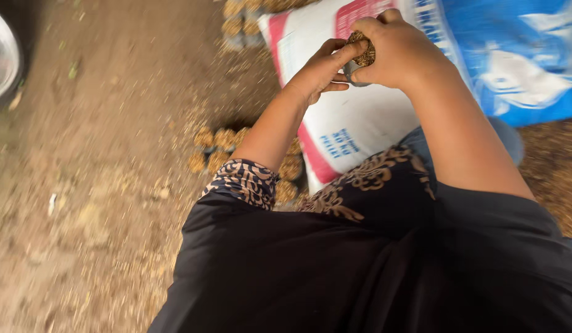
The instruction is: The person scoops floating fish feed pellets from a large pile and fills small black plastic pouches by hand. The filled pouches are placed on the ground beside the person.
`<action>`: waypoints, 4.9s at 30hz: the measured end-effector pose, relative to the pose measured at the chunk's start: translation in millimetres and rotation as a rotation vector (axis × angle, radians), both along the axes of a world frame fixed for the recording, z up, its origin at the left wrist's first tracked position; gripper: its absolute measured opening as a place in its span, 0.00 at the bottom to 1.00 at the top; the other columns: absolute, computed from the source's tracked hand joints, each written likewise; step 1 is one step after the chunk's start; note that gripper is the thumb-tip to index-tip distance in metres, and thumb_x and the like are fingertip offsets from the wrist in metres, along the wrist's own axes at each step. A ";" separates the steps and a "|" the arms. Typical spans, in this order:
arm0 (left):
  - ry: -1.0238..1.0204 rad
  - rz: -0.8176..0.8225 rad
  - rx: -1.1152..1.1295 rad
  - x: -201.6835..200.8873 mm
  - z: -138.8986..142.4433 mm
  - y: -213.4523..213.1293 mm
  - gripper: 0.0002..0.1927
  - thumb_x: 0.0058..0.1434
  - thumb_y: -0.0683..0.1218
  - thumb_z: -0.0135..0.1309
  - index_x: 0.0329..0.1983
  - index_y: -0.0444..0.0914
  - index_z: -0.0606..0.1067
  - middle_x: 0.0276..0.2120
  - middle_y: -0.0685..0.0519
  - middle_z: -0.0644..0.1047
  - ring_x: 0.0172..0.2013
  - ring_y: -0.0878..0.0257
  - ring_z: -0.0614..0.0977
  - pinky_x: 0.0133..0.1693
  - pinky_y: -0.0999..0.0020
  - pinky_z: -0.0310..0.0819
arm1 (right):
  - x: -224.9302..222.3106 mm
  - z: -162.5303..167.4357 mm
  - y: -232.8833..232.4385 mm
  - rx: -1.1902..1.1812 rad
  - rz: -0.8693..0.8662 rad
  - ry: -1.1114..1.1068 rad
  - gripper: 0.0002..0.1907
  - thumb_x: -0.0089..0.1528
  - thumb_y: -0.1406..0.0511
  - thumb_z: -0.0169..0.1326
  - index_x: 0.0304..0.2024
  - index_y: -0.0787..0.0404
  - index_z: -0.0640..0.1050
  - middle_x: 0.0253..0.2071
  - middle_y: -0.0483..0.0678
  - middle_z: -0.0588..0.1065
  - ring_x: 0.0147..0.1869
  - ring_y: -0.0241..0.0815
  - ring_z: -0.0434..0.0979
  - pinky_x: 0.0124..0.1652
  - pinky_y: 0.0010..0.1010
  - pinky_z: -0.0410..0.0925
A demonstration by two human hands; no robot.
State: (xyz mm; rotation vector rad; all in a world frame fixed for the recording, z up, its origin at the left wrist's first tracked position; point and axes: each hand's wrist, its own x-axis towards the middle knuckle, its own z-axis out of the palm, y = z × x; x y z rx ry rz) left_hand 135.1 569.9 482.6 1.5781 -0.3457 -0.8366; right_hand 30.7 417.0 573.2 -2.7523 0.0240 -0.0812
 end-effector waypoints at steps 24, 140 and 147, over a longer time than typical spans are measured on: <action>0.529 1.390 -0.199 -95.5 -228.6 398.4 0.41 0.62 0.52 0.58 0.73 0.40 0.53 0.65 0.39 0.64 0.63 0.44 0.70 0.64 0.48 0.67 | 52.6 -113.4 183.5 0.218 0.603 0.164 0.29 0.65 0.52 0.57 0.67 0.53 0.72 0.73 0.53 0.64 0.70 0.57 0.68 0.62 0.47 0.65; -0.618 -0.770 0.069 -330.6 -135.3 -312.0 0.24 0.61 0.57 0.61 0.52 0.37 0.76 0.42 0.46 0.77 0.40 0.51 0.80 0.39 0.53 0.77 | -379.2 -261.2 -185.1 1.162 -1.287 -0.686 0.06 0.66 0.64 0.62 0.41 0.60 0.79 0.38 0.41 0.78 0.42 0.32 0.75 0.45 0.27 0.69; -0.576 -0.828 0.237 -305.2 -138.3 -302.8 0.16 0.63 0.51 0.55 0.47 0.37 0.81 0.37 0.44 0.83 0.35 0.54 0.85 0.40 0.59 0.78 | -378.0 -251.4 -178.3 1.203 -1.125 -0.618 0.11 0.63 0.64 0.63 0.45 0.60 0.80 0.43 0.43 0.80 0.48 0.35 0.78 0.52 0.29 0.70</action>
